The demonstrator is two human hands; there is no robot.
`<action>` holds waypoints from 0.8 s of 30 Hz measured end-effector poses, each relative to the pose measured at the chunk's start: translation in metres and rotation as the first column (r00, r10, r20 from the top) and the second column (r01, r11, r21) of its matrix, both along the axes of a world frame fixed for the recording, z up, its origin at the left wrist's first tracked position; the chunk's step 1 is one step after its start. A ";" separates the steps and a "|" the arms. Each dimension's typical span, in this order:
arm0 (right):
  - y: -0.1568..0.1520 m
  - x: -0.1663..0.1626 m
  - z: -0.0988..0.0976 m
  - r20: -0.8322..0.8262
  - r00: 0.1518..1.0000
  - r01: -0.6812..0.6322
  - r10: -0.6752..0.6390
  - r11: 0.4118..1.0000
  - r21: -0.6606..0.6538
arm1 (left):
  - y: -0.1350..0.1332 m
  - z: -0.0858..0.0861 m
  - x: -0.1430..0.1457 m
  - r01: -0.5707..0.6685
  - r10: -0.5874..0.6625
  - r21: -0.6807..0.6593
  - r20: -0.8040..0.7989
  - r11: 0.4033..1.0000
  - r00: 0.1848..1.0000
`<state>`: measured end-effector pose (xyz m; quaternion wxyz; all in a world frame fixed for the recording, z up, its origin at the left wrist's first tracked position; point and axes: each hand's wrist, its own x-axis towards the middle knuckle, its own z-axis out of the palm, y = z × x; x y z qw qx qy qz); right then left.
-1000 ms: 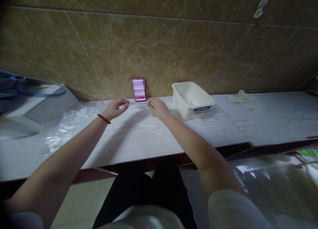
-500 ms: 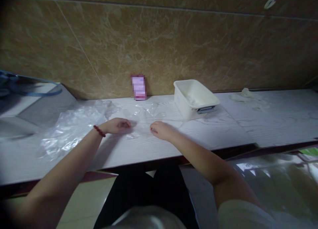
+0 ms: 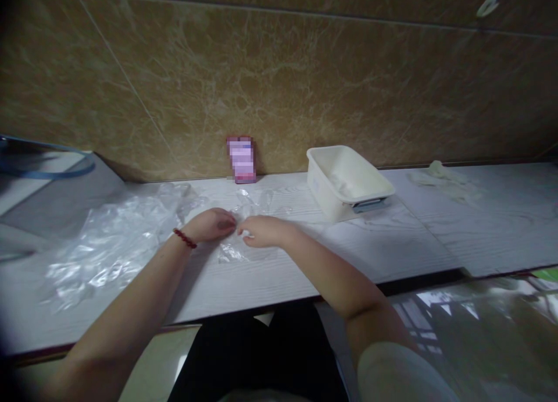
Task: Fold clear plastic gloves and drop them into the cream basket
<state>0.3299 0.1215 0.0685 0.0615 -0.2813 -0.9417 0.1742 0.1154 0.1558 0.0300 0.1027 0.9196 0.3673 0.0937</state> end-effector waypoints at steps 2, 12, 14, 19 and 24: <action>-0.004 -0.005 -0.008 -0.011 0.997 -0.082 0.082 0.997 -0.008 | -0.001 -0.001 -0.001 0.001 -0.001 -0.005 0.013 1.000 1.000; -0.023 0.002 -0.022 0.062 0.995 -0.075 0.072 0.996 0.050 | 0.000 0.003 -0.007 0.055 -0.053 -0.070 0.038 0.996 0.998; -0.024 0.002 -0.022 0.075 0.995 -0.069 0.066 0.997 0.040 | 0.001 0.002 -0.006 0.041 -0.039 -0.061 0.038 0.997 0.999; -0.025 0.003 -0.023 0.078 0.995 -0.068 0.065 0.997 0.046 | 0.001 -0.002 -0.003 -0.006 0.011 -0.059 0.081 0.998 0.997; -0.025 0.004 -0.024 0.079 0.994 -0.075 0.070 0.996 0.056 | 0.006 -0.009 -0.001 -0.273 0.299 -0.137 0.241 0.952 0.923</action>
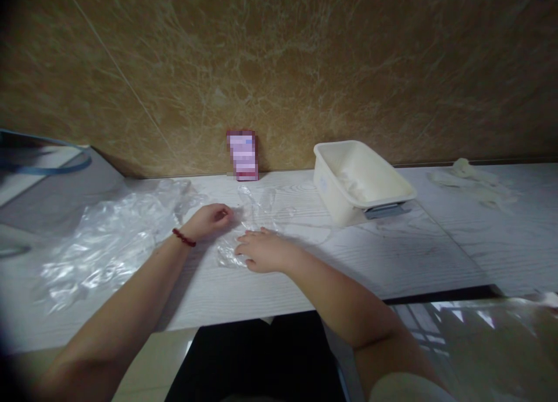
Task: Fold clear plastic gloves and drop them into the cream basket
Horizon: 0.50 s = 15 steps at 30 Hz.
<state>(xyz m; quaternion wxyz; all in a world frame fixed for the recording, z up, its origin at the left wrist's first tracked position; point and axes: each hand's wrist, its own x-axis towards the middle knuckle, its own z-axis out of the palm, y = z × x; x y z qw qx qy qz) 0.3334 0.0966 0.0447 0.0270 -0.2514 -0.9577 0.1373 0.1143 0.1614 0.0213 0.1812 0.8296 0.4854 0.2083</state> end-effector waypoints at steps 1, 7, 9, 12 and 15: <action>0.000 0.000 0.000 -0.001 1.000 -0.003 0.003 1.000 0.002 | 0.002 -0.001 0.001 -0.074 0.075 -0.010 0.044 0.997 0.996; 0.001 0.000 0.001 -0.015 1.000 -0.014 0.014 1.000 0.003 | 0.018 -0.006 0.004 -0.429 0.416 0.037 0.177 0.903 0.892; 0.001 0.000 0.002 -0.023 1.000 -0.017 0.017 1.000 0.005 | 0.022 -0.007 0.000 -0.494 0.476 0.059 0.191 0.867 0.859; 0.002 0.001 0.003 -0.034 0.999 -0.021 0.021 1.000 0.006 | 0.025 -0.007 -0.009 -0.528 0.502 0.066 0.229 0.847 0.834; 0.003 0.000 0.002 -0.049 0.998 -0.029 0.029 1.000 0.005 | 0.024 -0.005 -0.017 -0.509 0.485 0.083 0.205 0.857 0.850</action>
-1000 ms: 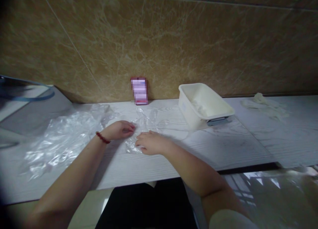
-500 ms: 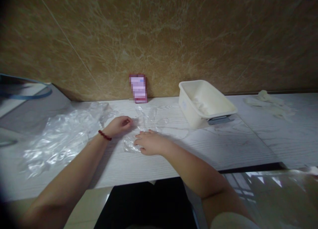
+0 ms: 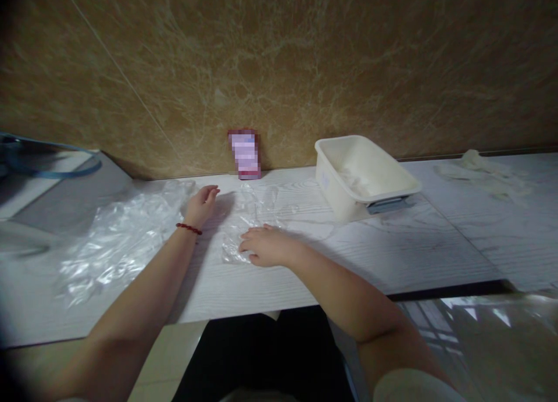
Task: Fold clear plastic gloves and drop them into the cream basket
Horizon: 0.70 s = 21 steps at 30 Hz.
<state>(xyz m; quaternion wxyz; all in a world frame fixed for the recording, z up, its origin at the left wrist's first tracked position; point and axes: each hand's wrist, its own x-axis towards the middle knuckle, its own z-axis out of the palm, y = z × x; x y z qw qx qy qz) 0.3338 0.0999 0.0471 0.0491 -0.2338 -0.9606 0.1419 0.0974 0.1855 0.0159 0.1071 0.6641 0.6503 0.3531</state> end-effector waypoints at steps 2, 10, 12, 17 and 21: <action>0.001 0.000 -0.001 -0.011 1.000 -0.007 0.007 1.000 0.000 | -0.001 0.000 -0.002 0.070 -0.071 -0.018 -0.101 0.997 0.992; 0.001 -0.001 -0.003 0.004 1.000 0.011 -0.011 1.000 -0.018 | 0.001 -0.010 0.018 0.301 -0.303 -0.055 -0.313 0.952 0.900; 0.002 0.000 -0.004 0.001 1.000 0.007 -0.007 1.000 -0.019 | 0.003 -0.007 0.022 0.337 -0.346 -0.079 -0.256 0.938 0.903; 0.003 0.000 -0.007 -0.004 1.000 0.009 -0.009 1.000 -0.019 | 0.015 0.005 0.025 0.188 -0.201 -0.170 -0.062 0.967 0.978; 0.002 0.000 -0.006 0.000 1.000 0.017 -0.017 1.000 -0.012 | 0.032 0.007 0.020 0.123 -0.149 -0.170 -0.151 0.978 0.977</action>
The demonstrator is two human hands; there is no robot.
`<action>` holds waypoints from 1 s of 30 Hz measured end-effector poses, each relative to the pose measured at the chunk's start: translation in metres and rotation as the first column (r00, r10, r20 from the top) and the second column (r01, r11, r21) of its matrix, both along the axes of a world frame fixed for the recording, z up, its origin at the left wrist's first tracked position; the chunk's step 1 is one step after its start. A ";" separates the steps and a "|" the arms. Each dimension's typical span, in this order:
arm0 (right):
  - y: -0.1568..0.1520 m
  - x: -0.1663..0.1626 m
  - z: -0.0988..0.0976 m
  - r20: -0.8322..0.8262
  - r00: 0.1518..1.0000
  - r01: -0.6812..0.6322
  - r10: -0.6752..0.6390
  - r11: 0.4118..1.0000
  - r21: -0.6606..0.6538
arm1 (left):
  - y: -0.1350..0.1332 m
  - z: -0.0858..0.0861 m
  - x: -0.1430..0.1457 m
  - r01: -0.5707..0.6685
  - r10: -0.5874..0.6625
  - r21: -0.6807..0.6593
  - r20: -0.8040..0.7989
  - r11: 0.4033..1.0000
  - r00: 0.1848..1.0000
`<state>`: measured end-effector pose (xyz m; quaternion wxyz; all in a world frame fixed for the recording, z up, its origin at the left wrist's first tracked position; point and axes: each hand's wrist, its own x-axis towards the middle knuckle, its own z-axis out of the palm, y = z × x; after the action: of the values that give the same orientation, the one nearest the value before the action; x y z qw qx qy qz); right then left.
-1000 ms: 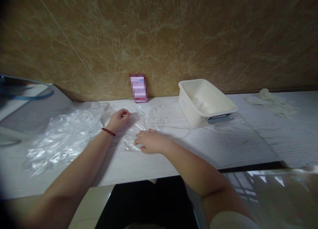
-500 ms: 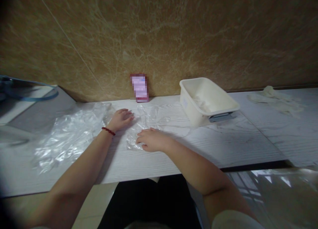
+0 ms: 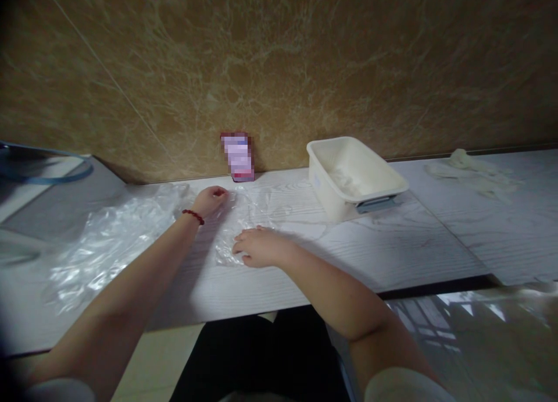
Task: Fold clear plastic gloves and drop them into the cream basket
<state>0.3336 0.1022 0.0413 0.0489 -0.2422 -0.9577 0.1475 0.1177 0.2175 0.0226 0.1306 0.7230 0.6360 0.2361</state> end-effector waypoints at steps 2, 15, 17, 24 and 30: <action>0.000 0.000 0.000 -0.001 1.000 0.001 -0.001 1.000 0.011 | 0.005 -0.001 -0.002 -0.033 0.033 0.011 -0.063 0.999 0.997; 0.027 0.021 0.016 -0.152 0.911 0.395 -0.384 0.917 0.053 | -0.059 0.021 0.014 -0.023 -0.009 -0.068 -0.431 0.997 0.902; 0.041 0.039 0.017 -0.083 0.729 0.684 -0.679 0.725 0.084 | -0.068 0.022 0.006 -0.153 0.094 -0.099 -0.443 0.983 0.891; 0.072 0.071 0.003 0.248 0.582 0.802 -0.775 0.597 -0.018 | -0.091 0.012 0.035 0.297 -0.258 0.048 -0.373 0.954 0.891; 0.070 0.061 0.005 0.121 0.639 0.768 -0.760 0.639 -0.042 | -0.100 -0.006 0.066 0.543 -0.508 -0.007 -0.363 0.840 0.781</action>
<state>0.3948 0.1723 0.0460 0.0517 -0.6325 -0.7592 0.1444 0.1840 0.1177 0.0168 0.0403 0.9071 0.4095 0.0885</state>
